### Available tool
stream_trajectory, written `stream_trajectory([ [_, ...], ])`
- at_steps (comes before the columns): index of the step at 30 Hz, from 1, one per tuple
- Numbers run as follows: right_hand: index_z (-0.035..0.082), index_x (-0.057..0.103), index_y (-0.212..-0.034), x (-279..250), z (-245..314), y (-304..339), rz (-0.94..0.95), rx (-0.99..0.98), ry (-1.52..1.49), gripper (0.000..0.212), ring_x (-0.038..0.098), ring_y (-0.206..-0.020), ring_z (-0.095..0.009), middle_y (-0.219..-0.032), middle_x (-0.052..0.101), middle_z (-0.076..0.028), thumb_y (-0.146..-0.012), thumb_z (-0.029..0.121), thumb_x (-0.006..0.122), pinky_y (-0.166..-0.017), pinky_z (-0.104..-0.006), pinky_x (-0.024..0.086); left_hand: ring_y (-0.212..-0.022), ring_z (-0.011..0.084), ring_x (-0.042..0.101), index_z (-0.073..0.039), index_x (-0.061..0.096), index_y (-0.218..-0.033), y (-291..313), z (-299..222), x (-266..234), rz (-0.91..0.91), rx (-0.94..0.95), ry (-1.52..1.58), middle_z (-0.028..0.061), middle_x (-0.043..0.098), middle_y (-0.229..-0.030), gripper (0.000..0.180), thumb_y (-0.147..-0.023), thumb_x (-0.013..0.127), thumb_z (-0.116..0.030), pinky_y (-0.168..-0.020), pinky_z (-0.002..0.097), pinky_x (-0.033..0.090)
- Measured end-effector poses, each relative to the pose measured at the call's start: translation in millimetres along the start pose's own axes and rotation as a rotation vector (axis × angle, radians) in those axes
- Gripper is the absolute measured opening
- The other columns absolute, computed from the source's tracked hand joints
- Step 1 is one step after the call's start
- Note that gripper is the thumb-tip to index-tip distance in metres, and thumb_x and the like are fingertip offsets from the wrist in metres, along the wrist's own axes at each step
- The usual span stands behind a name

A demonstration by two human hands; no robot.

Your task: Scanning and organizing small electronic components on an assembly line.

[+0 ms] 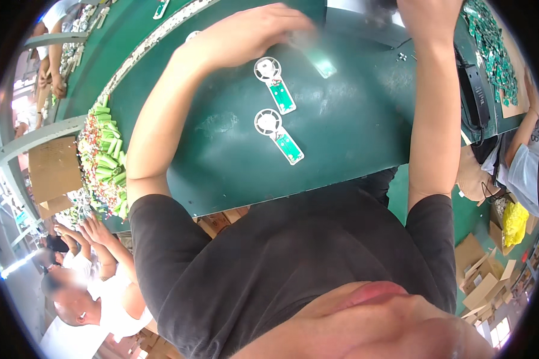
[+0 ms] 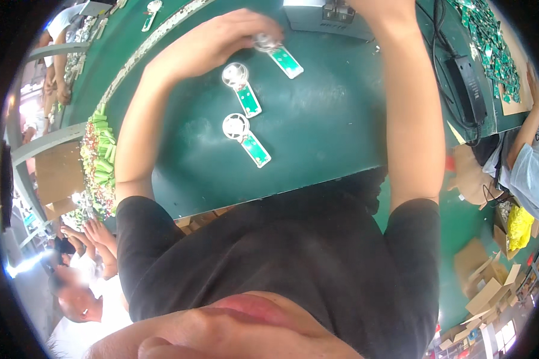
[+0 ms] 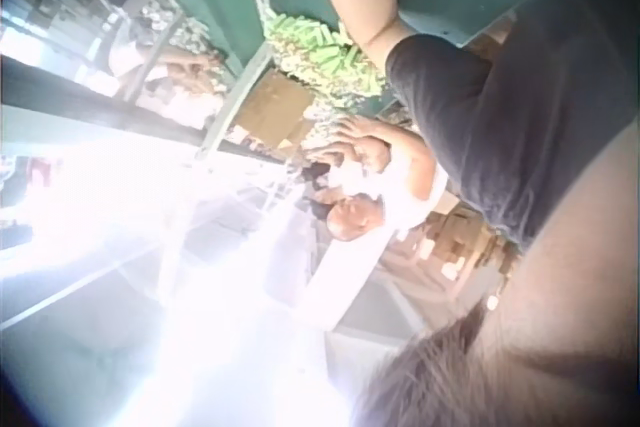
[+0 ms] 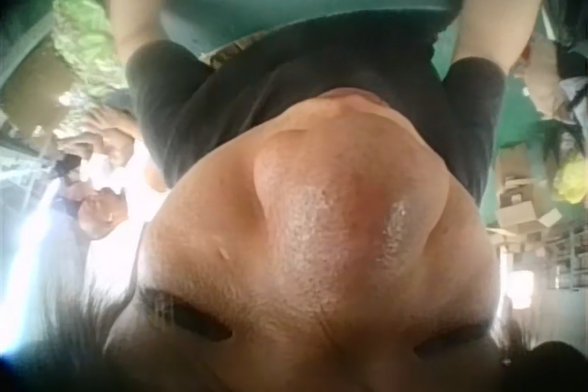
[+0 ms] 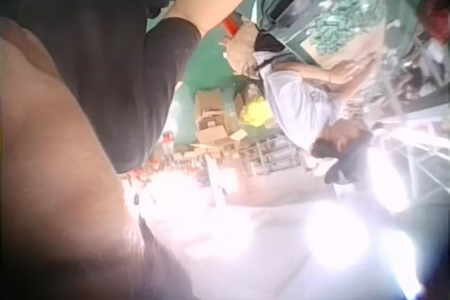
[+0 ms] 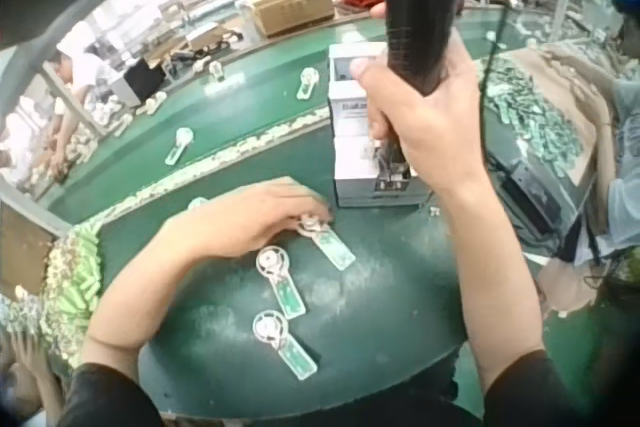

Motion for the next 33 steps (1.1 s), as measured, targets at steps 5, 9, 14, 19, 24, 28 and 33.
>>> stream_trajectory([
  [5, 0.002, 0.049, -0.133, 1.0, 16.0, 15.5, 0.079, 0.080, -0.317, 0.041, 0.049, -0.043, -0.012, -0.062, 0.051, -0.002, -0.093, -0.005, 0.059, -0.043, -0.0271, 0.043, -0.113, 0.0347, 0.061, -0.004, 0.072, -0.113, 1.3, -45.5, -4.1, -0.178, -0.106, -0.049, 0.0163, 0.062, -0.126, 0.032, -0.090, 0.073, -0.026, -0.095, 0.0424, 0.053],
  [9, 0.003, 0.044, -0.136, 9.5, 3.9, 36.1, 0.089, 0.104, -0.423, 0.045, 0.049, -0.043, -0.013, -0.063, 0.051, -0.003, -0.094, -0.005, 0.057, -0.044, -0.0287, 0.044, -0.117, 0.0402, 0.059, -0.004, 0.078, -0.100, 9.1, -65.2, 18.2, -0.278, -0.082, -0.127, 0.0244, 0.057, -0.134, 0.032, -0.085, 0.078, -0.032, -0.102, 0.0405, 0.050],
  [14, 0.000, 0.039, -0.138, 21.5, -12.5, 50.4, 0.259, 0.068, -0.444, 0.051, 0.050, -0.046, -0.011, -0.067, 0.057, -0.005, -0.093, -0.006, 0.061, -0.046, -0.0261, 0.042, -0.119, 0.0409, 0.059, -0.003, 0.078, -0.095, 13.2, -55.9, 36.5, -0.286, -0.090, -0.170, 0.0284, 0.055, -0.137, 0.030, -0.082, 0.079, -0.029, -0.100, 0.0433, 0.052],
  [19, -0.002, 0.038, -0.138, 29.7, -14.7, 62.7, 0.247, 0.180, -0.389, 0.052, 0.049, -0.047, -0.009, -0.066, 0.056, -0.003, -0.092, -0.009, 0.060, -0.047, -0.0240, 0.040, -0.112, 0.0411, 0.061, -0.001, 0.075, -0.090, 11.7, -52.8, 41.0, -0.269, -0.118, 0.045, 0.0278, 0.057, -0.132, 0.023, -0.082, 0.077, -0.022, -0.097, 0.0455, 0.052],
  [24, -0.002, 0.038, -0.138, 35.5, -14.6, 65.1, 0.224, 0.113, -0.357, 0.052, 0.048, -0.047, -0.008, -0.065, 0.054, -0.003, -0.092, -0.009, 0.060, -0.047, -0.0234, 0.040, -0.111, 0.0404, 0.061, 0.000, 0.075, -0.089, 13.9, -49.0, 44.6, -0.339, -0.048, 0.040, 0.0267, 0.058, -0.127, 0.022, -0.082, 0.077, -0.021, -0.096, 0.0459, 0.052],
  [28, -0.004, 0.038, -0.138, 33.3, -19.9, 64.1, 0.233, 0.055, -0.343, 0.051, 0.047, -0.047, -0.008, -0.065, 0.054, -0.002, -0.092, -0.010, 0.059, -0.047, -0.0227, 0.040, -0.110, 0.0400, 0.062, 0.000, 0.075, -0.087, 12.1, -50.4, 44.1, -0.332, -0.063, 0.025, 0.0259, 0.058, -0.127, 0.021, -0.082, 0.077, -0.020, -0.095, 0.0455, 0.053],
  [33, -0.005, 0.038, -0.136, 33.1, -17.4, 65.8, 0.290, 0.077, -0.339, 0.050, 0.047, -0.047, -0.007, -0.065, 0.053, -0.002, -0.092, -0.010, 0.060, -0.047, -0.0225, 0.039, -0.106, 0.0394, 0.063, 0.000, 0.075, -0.087, 13.7, -45.4, 47.8, -0.327, -0.057, 0.058, 0.0246, 0.059, -0.124, 0.021, -0.082, 0.076, -0.020, -0.092, 0.0448, 0.054],
])
Point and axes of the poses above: each hand's wrist, its own y-axis away from the middle knuckle, its own x-axis out of the palm, z = x × y, the point moved 1 cm from there along -y, towards the middle knuckle
